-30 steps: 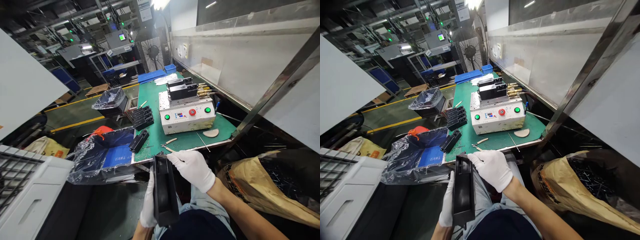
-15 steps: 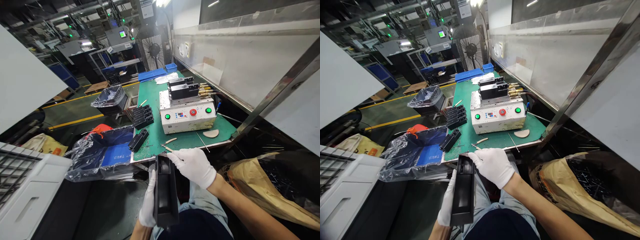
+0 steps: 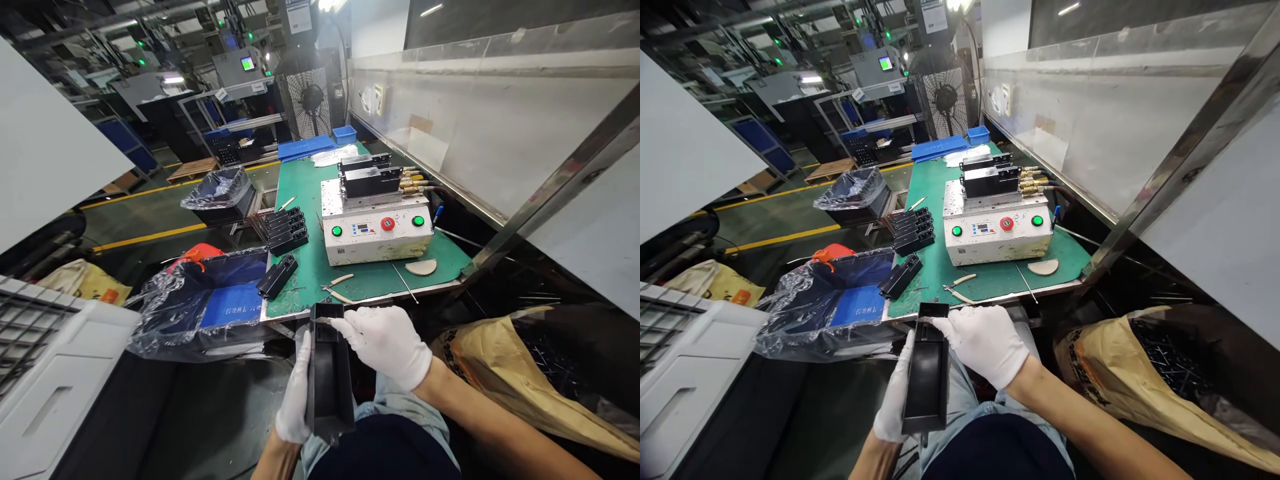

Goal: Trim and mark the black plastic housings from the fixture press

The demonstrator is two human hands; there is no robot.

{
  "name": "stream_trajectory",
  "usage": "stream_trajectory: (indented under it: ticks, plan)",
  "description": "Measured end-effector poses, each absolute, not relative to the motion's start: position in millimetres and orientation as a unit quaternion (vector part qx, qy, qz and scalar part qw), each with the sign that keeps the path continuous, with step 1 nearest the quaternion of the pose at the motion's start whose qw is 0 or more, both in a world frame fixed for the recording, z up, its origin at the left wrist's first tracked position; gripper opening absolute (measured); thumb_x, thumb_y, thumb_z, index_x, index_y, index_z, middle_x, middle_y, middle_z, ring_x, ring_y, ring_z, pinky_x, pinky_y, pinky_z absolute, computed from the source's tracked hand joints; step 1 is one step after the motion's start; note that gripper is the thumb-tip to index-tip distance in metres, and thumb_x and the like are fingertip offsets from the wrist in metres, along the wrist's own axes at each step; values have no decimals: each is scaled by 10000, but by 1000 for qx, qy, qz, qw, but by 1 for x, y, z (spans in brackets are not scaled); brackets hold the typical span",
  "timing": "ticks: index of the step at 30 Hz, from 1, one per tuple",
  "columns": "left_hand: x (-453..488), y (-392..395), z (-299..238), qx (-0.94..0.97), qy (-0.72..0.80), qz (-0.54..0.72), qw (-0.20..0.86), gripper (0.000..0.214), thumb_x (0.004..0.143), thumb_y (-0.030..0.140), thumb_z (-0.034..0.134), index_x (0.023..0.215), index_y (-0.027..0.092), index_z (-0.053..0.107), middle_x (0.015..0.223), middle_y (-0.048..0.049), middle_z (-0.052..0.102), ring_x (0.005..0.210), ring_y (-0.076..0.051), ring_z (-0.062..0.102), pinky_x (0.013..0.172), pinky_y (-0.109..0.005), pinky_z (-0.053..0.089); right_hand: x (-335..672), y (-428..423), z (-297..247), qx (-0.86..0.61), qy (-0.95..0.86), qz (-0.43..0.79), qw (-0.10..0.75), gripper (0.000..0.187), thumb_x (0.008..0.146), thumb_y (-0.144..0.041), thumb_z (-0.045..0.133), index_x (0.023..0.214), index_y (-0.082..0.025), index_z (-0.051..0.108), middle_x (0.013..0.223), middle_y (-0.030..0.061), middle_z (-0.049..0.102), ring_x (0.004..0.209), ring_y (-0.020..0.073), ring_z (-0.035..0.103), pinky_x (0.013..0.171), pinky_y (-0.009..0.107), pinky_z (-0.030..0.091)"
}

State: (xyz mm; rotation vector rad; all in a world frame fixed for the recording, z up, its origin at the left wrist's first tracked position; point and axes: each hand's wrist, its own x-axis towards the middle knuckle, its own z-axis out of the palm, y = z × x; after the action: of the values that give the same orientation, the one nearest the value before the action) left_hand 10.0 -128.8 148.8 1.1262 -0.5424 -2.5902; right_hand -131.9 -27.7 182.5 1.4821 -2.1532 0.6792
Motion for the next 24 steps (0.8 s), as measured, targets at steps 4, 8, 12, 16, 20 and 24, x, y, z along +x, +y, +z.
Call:
stream_trajectory:
  ticks: [4, 8, 12, 16, 20, 24]
  plan:
    - [6, -129, 152, 415, -180, -883, 125, 529, 954, 484, 618, 1421, 236, 615, 1348, -77, 749, 1267, -268, 693, 1181, -441, 518, -125, -22, 181, 538, -777, 243, 217, 529, 1087, -434, 500, 628, -201, 622, 557, -3, 625, 488, 130, 512, 563, 351, 136]
    - [1, -128, 151, 429, -173, -878, 122, 499, 954, 503, 606, 1358, 216, 659, 1327, -82, 760, 1240, -265, 708, 1166, -431, 534, -121, -16, 177, 543, -784, 225, 197, 493, 1085, -406, 511, 657, -197, 638, 573, -2, 630, 499, 122, 508, 559, 354, 128]
    - [-2, -127, 148, 406, -212, -880, 126, 455, 921, 483, 668, 1319, 261, 682, 1287, -52, 778, 1194, -257, 732, 1132, -414, 562, -122, -11, 171, 544, -786, 217, 197, 471, 1087, -388, 511, 677, -197, 643, 587, -5, 630, 522, 124, 516, 563, 359, 124]
    - [-6, -126, 144, 387, -262, -866, 178, 386, 917, 390, 702, 1291, 296, 683, 1269, -12, 782, 1180, -228, 737, 1105, -365, 576, -122, -6, 166, 552, -780, 213, 204, 460, 1086, -368, 520, 672, -197, 626, 587, -12, 617, 536, 127, 514, 568, 358, 125]
    - [-10, -125, 140, 380, -277, -863, 187, 366, 896, 394, 730, 1237, 268, 697, 1230, -24, 791, 1156, -225, 743, 1075, -346, 587, -121, -1, 166, 552, -782, 211, 199, 462, 1092, -363, 508, 675, -196, 617, 585, -10, 608, 538, 129, 500, 572, 355, 126]
    - [-13, -129, 135, 379, -278, -867, 165, 369, 870, 458, 749, 1172, 252, 705, 1105, -23, 810, 1072, -219, 766, 1026, -344, 606, -118, 2, 164, 554, -784, 206, 191, 420, 1089, -343, 516, 706, -203, 619, 592, -16, 614, 545, 131, 505, 577, 356, 121]
